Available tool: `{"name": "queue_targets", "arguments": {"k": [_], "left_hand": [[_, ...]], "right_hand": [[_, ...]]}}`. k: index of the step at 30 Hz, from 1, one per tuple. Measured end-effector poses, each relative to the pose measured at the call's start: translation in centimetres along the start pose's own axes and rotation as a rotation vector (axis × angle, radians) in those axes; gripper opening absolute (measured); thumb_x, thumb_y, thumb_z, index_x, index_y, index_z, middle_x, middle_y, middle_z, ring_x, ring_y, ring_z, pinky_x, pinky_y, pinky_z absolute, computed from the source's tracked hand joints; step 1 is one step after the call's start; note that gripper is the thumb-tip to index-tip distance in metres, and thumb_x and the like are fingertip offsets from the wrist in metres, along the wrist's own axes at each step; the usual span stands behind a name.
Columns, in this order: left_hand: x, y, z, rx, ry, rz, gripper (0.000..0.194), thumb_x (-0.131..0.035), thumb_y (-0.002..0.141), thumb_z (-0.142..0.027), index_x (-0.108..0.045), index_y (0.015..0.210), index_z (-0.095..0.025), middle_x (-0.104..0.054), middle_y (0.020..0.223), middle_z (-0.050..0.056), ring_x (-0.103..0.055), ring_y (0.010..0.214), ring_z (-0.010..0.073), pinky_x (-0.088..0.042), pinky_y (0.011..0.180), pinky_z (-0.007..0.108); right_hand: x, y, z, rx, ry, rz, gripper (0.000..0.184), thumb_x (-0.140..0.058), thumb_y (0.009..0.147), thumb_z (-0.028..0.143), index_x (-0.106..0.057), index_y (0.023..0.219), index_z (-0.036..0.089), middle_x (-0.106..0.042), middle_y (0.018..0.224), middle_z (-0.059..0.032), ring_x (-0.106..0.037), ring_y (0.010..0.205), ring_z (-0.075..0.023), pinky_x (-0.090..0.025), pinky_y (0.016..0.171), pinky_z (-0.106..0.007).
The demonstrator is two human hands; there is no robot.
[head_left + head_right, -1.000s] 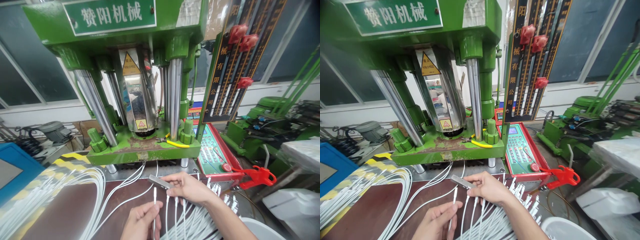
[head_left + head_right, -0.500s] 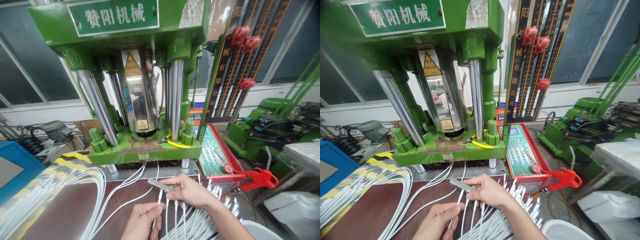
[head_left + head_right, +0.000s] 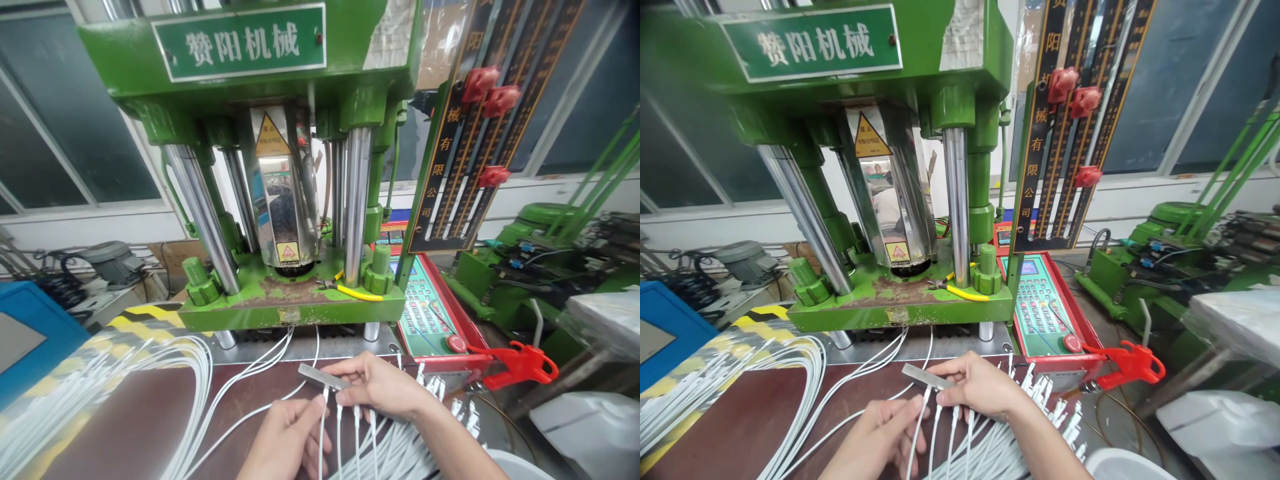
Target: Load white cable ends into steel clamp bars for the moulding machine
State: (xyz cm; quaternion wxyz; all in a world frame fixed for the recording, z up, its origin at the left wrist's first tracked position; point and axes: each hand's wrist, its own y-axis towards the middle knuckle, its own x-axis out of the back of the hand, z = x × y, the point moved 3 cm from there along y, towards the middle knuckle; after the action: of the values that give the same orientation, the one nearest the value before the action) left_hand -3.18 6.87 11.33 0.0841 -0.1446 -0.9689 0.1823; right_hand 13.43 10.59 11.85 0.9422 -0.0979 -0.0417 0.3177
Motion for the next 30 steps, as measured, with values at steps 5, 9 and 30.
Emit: {"name": "queue_targets", "arguments": {"k": [5, 9, 30], "left_hand": [[4.3, 1.0, -2.0, -0.453, 0.84, -0.611, 0.051, -0.038, 0.081, -0.051, -0.051, 0.116, -0.015, -0.056, 0.11, 0.014, -0.048, 0.106, 0.0281, -0.036, 0.09, 0.039], [5.0, 3.4, 0.2, -0.396, 1.101, -0.548, 0.087, -0.048, 0.071, -0.061, -0.027, 0.134, -0.004, -0.043, 0.126, 0.021, -0.033, 0.12, 0.0355, -0.022, 0.101, 0.047], [7.7, 7.0, -1.4, -0.208, 0.784, -0.108, 0.004, -0.054, 0.058, -0.019, -0.057, 0.056, -0.018, -0.061, 0.061, 0.003, -0.058, 0.067, 0.0201, -0.038, 0.061, 0.028]], "right_hand": [[1.0, -0.1, -0.5, -0.028, -0.093, -0.025, 0.042, -0.065, 0.069, 0.026, -0.062, 0.11, 0.022, -0.059, 0.066, 0.0023, -0.041, 0.048, -0.0068, -0.035, 0.046, -0.018], [1.4, -0.5, -0.2, -0.034, -0.204, -0.052, 0.038, -0.062, 0.067, 0.02, -0.065, 0.105, 0.022, -0.06, 0.065, 0.0033, -0.041, 0.05, -0.0072, -0.032, 0.048, -0.018], [-4.3, 1.4, 0.4, 0.126, -1.078, -0.261, 0.026, -0.05, 0.064, 0.016, -0.065, 0.082, 0.027, -0.069, 0.085, 0.0019, -0.062, 0.081, -0.0203, -0.039, 0.067, -0.026]]}}
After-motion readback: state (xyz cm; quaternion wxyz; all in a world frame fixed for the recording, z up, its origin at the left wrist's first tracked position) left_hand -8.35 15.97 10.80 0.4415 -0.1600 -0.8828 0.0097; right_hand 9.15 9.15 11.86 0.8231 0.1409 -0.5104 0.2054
